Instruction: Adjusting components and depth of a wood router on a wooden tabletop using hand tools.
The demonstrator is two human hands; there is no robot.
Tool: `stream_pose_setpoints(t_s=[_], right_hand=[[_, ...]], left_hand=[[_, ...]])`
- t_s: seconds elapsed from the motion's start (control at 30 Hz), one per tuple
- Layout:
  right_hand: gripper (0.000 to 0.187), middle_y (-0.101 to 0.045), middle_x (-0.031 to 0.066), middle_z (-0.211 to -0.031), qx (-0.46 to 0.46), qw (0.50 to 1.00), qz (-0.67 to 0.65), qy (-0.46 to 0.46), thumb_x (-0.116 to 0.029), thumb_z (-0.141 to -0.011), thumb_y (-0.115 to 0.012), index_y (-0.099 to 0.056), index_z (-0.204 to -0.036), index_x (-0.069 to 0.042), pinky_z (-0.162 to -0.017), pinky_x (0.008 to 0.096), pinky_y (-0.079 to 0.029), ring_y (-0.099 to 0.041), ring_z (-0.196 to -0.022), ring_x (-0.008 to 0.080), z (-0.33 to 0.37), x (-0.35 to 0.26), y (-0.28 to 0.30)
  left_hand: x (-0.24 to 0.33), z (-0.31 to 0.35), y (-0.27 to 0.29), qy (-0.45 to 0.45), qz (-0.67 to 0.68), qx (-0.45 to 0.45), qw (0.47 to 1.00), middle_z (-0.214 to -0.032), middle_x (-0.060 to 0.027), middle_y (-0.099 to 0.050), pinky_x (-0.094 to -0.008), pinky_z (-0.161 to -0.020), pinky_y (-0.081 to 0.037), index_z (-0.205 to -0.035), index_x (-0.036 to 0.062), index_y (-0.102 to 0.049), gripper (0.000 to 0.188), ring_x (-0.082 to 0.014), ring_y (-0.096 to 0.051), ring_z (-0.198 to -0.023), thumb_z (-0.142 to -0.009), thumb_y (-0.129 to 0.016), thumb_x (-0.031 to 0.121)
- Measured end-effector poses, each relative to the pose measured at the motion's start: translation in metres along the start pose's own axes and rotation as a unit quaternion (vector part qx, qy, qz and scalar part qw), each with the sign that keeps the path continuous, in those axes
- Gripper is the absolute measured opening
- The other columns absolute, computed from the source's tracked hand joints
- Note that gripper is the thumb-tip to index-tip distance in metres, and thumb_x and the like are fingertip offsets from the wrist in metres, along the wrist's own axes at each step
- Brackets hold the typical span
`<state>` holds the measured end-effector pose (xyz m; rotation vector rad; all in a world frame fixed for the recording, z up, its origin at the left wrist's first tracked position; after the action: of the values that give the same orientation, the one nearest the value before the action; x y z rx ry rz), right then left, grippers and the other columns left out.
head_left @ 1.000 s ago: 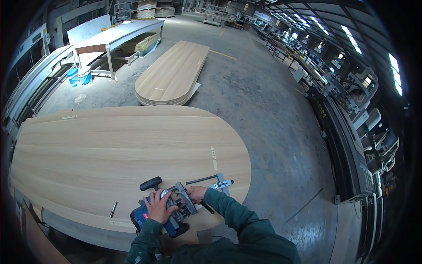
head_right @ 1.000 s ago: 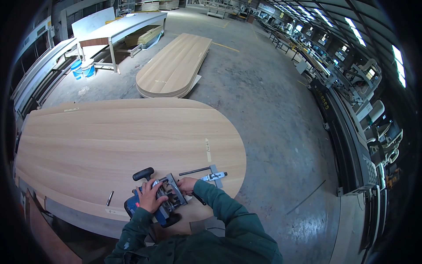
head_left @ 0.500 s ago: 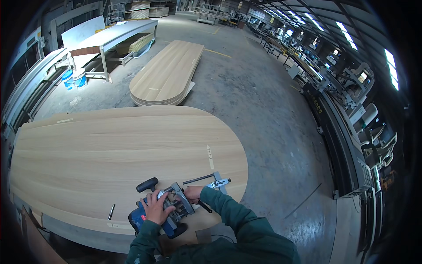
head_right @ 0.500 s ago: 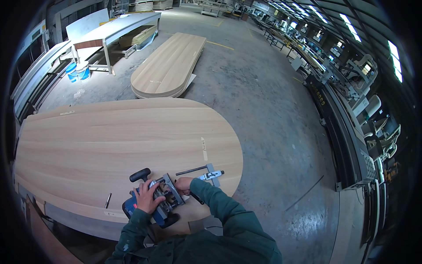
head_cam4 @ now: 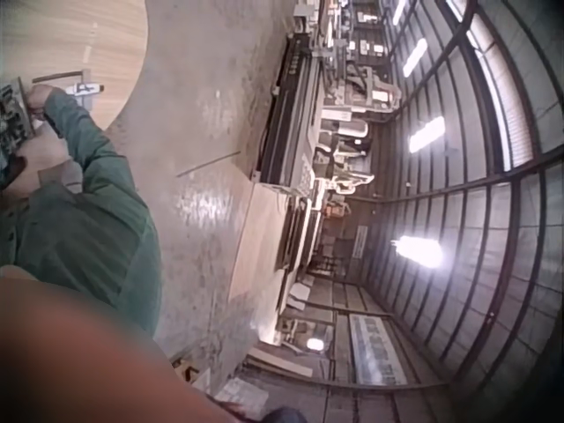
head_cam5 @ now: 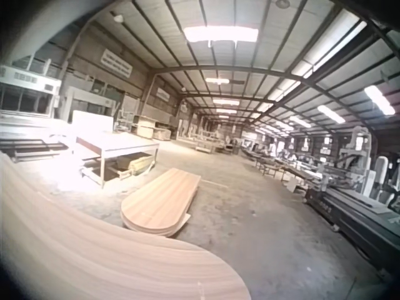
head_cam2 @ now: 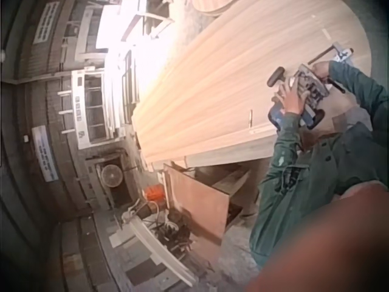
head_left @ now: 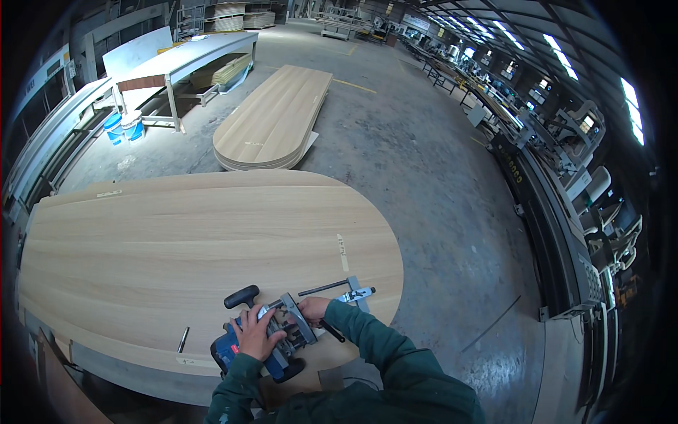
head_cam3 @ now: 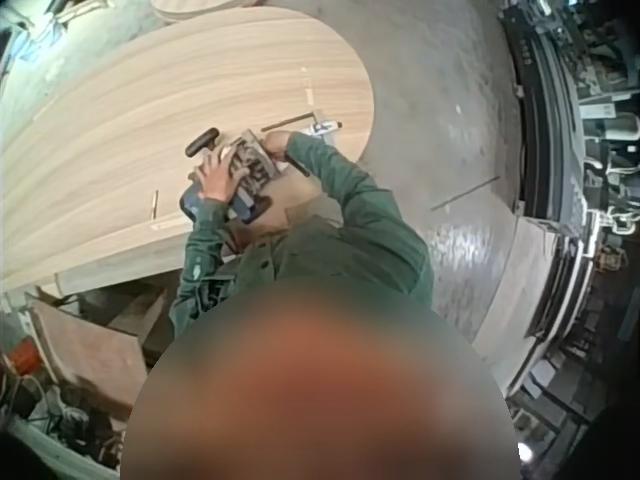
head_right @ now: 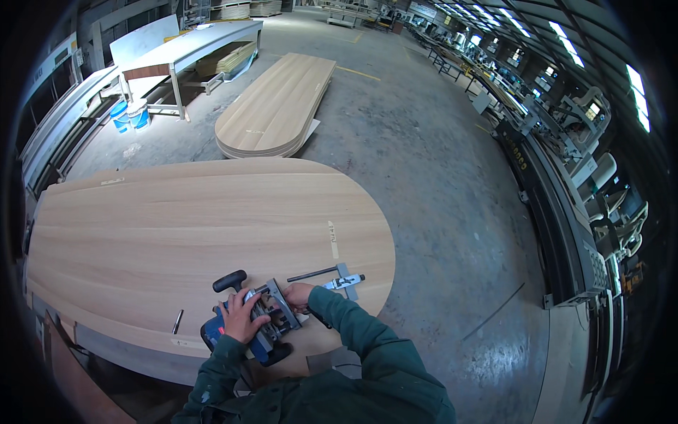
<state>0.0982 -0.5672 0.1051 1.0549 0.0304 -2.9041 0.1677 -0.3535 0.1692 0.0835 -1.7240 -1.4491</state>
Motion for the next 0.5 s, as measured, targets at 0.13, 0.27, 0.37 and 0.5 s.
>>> stream_pose_setpoints(t_s=[0.13, 0.27, 0.37, 0.5], right_hand=[[0.029, -0.054, 0.001, -0.058, -0.032, 0.998, -0.005, 0.056, -0.042, -0.083, -0.077, -0.071, -0.085, -0.014, -0.038, 0.0228, -0.032, -0.043, -0.041, 0.0091, -0.008, 0.011, -0.002], [0.027, -0.062, 0.0023, -0.065, -0.019, 0.86, 0.429, 0.277, -0.025, -0.084, -0.071, -0.072, -0.109, -0.014, -0.046, 0.0275, -0.046, -0.057, -0.052, 0.0133, -0.032, 0.035, 0.021], [0.019, -0.065, 0.0062, -0.07, 0.026, 0.996, 0.079, 0.019, -0.026, -0.08, -0.072, -0.073, -0.094, -0.013, -0.048, 0.0306, -0.049, -0.062, -0.056, 0.0169, -0.022, 0.015, 0.008], [0.01, -0.053, -0.0028, -0.061, 0.009, 0.998, -0.043, 0.034, -0.019, -0.088, -0.069, -0.075, -0.094, -0.014, -0.039, 0.0211, -0.03, -0.043, -0.046, 0.007, -0.014, 0.014, 0.013]], left_hand=[[-0.002, 0.006, -0.003, 0.006, -0.011, 0.003, 1.0, -0.143, -0.0067, -0.04, -0.0732, -0.108, -0.012, -0.131, 0.0209, -0.058, 0.066, -0.0339, -0.032, -0.136, -0.073, -0.08, 0.043], [-0.006, 0.001, -0.012, 0.001, -0.005, -0.005, 1.0, -0.146, -0.0065, -0.039, -0.0716, -0.108, -0.014, -0.134, 0.0225, -0.056, 0.069, -0.0348, -0.032, -0.136, -0.073, -0.079, 0.045], [-0.013, 0.0, -0.008, 0.017, -0.024, -0.006, 1.0, -0.148, -0.0077, -0.038, -0.0679, -0.11, -0.015, -0.138, 0.0234, -0.052, 0.07, -0.0382, -0.029, -0.138, -0.076, -0.077, 0.043], [-0.005, -0.01, -0.001, -0.008, -0.041, 0.012, 0.999, -0.145, -0.0069, -0.039, -0.0686, -0.109, -0.018, -0.137, 0.0254, -0.052, 0.068, -0.0349, -0.032, -0.136, -0.076, -0.076, 0.042]])
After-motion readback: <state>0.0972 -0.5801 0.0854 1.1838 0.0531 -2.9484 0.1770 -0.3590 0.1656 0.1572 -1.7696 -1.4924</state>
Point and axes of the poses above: each hand's wrist, its own z-axis away from the middle knuckle, its own y-axis out of the back of the hand, x = y × z, the point moved 2 cm from there along -z, towards the middle knuckle
